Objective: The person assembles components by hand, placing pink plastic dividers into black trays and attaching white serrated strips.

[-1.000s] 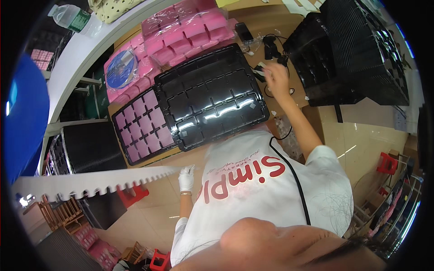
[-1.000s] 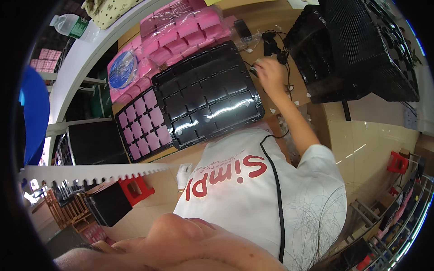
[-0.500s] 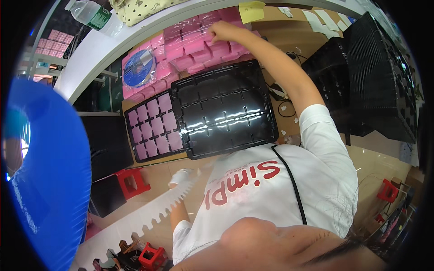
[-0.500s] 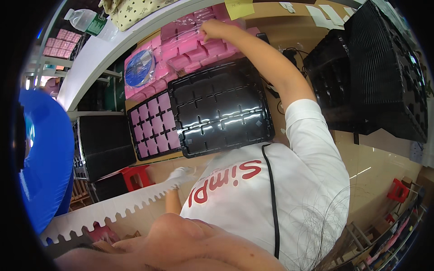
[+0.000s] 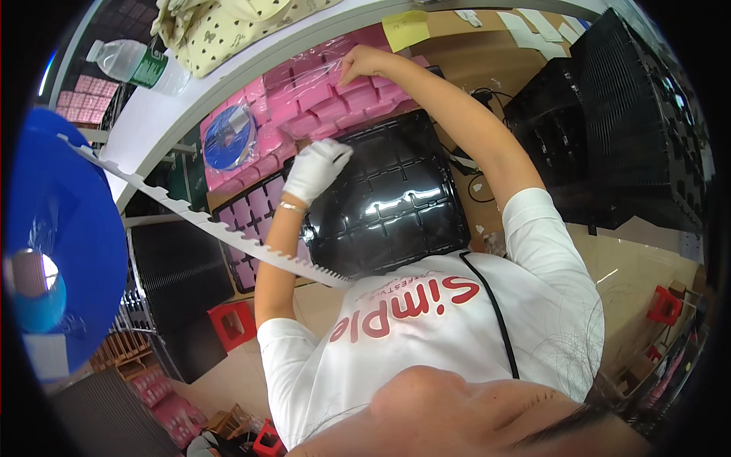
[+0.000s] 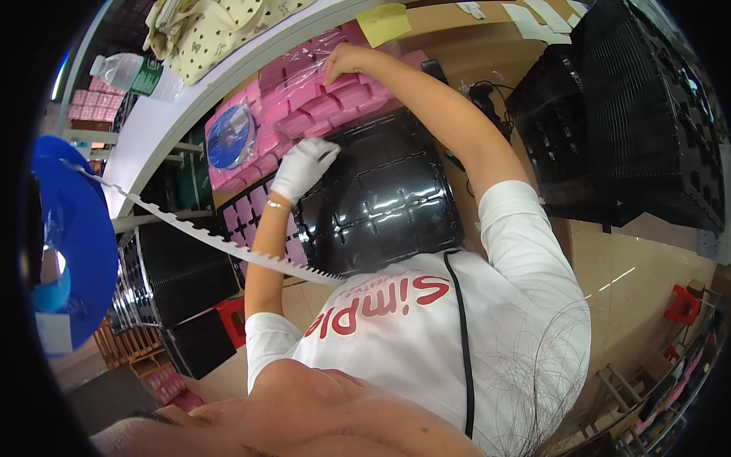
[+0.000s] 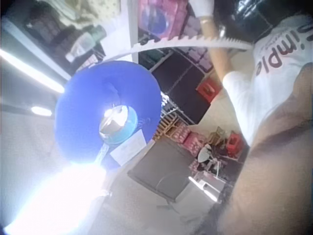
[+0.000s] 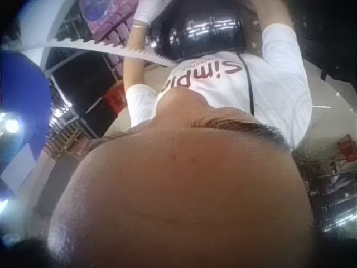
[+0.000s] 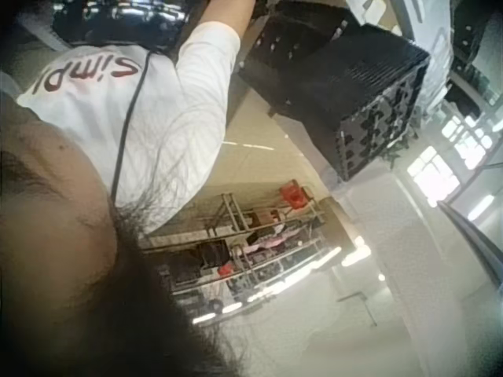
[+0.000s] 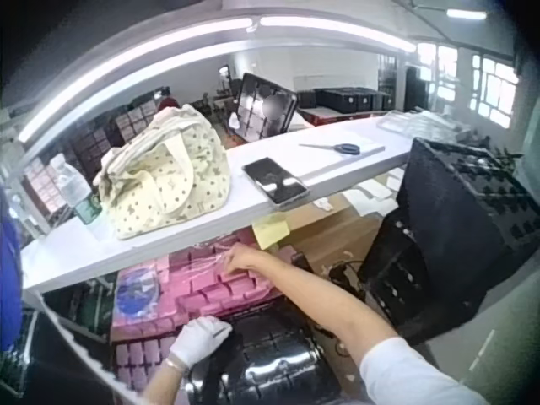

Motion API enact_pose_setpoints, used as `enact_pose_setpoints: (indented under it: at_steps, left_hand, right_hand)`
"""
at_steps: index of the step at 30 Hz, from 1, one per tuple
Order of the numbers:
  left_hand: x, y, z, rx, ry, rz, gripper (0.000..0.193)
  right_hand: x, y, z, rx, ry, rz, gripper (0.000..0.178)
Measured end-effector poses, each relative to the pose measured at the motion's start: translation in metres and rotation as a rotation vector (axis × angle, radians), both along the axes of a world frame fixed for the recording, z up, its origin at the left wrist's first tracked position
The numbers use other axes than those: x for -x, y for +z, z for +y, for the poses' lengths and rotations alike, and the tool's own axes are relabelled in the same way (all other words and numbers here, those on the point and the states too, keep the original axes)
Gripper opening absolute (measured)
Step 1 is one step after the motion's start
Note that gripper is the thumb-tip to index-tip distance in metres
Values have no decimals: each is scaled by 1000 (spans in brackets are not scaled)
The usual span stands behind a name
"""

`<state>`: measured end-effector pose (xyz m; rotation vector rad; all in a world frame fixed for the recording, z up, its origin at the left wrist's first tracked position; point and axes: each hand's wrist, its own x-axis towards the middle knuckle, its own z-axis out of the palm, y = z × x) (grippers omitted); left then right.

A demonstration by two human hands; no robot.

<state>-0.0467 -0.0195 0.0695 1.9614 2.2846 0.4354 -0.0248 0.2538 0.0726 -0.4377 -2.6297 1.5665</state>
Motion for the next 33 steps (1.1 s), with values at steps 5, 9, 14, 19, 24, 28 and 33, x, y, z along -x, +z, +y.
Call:
enact_pose_setpoints:
  at_steps: [5, 9, 14, 19, 24, 28, 33]
  left_hand:
    - [-17, -14, 64, -491, -50, 202, 19]
    - [-3, -24, 93, -617, -48, 342, 36]
    - [26, -43, 131, 7, 309, 281, 34]
    - [81, -140, 118, -230, 298, -1, 40]
    - [12, -74, 35, -176, 178, 271, 41]
    - [-13, -86, -25, -363, 245, 37, 41]
    - [2, -29, -71, -951, 635, -2118, 49]
  right_hand:
    - [-3, -13, 12, 195, -229, 54, 21]
    - [-7, -11, -12, -28, -365, 457, 23]
    - [-46, -10, -33, -531, -349, 905, 14]
    - [-101, 0, -111, -687, -121, 935, 12]
    - [-183, 5, -136, -586, -368, 639, 40]
    - [-186, -64, -113, 495, -797, 339, 61]
    - [-195, -90, -98, 758, -620, 272, 24]
